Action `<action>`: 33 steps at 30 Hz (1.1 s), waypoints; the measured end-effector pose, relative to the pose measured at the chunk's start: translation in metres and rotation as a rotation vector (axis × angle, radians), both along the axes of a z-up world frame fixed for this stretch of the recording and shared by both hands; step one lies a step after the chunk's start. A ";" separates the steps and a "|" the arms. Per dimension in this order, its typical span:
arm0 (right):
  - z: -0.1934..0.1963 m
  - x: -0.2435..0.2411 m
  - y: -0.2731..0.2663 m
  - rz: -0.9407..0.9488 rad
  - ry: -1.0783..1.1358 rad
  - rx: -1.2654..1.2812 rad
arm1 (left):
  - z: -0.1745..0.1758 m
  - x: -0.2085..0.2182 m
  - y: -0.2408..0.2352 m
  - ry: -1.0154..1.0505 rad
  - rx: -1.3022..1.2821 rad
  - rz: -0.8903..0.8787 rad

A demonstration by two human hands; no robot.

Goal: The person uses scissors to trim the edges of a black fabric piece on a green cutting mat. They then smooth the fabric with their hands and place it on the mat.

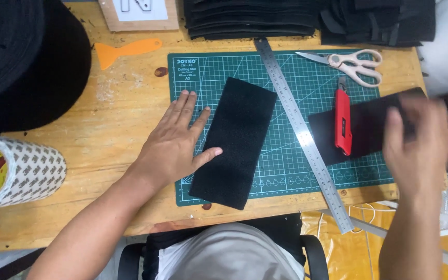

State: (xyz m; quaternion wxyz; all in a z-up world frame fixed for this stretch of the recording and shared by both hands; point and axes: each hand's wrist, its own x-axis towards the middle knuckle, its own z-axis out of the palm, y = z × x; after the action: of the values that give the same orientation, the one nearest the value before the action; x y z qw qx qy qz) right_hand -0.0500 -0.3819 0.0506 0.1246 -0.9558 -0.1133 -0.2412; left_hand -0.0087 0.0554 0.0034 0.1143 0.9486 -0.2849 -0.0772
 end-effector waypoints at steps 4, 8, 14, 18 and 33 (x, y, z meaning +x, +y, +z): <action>-0.039 -0.073 0.002 -0.140 0.047 0.037 | 0.002 0.000 -0.006 0.023 0.035 0.022; -0.050 -0.090 0.014 -0.255 0.198 0.021 | 0.002 -0.003 -0.011 -0.022 0.001 0.048; -0.050 -0.090 0.005 -0.342 0.237 -0.005 | 0.009 -0.002 -0.024 0.029 0.006 0.046; -0.054 -0.089 -0.012 -0.324 0.213 0.035 | 0.011 0.002 -0.039 0.075 0.049 0.022; -0.031 -0.082 -0.027 -0.331 0.267 0.030 | 0.013 0.009 -0.063 0.110 0.039 0.058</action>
State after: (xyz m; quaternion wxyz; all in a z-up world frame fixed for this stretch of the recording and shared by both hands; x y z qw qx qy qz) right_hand -0.1315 -0.4092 0.0193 0.1114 -0.9828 0.0663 -0.1312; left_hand 0.0007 -0.0079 0.0164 0.1134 0.9529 -0.2488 -0.1315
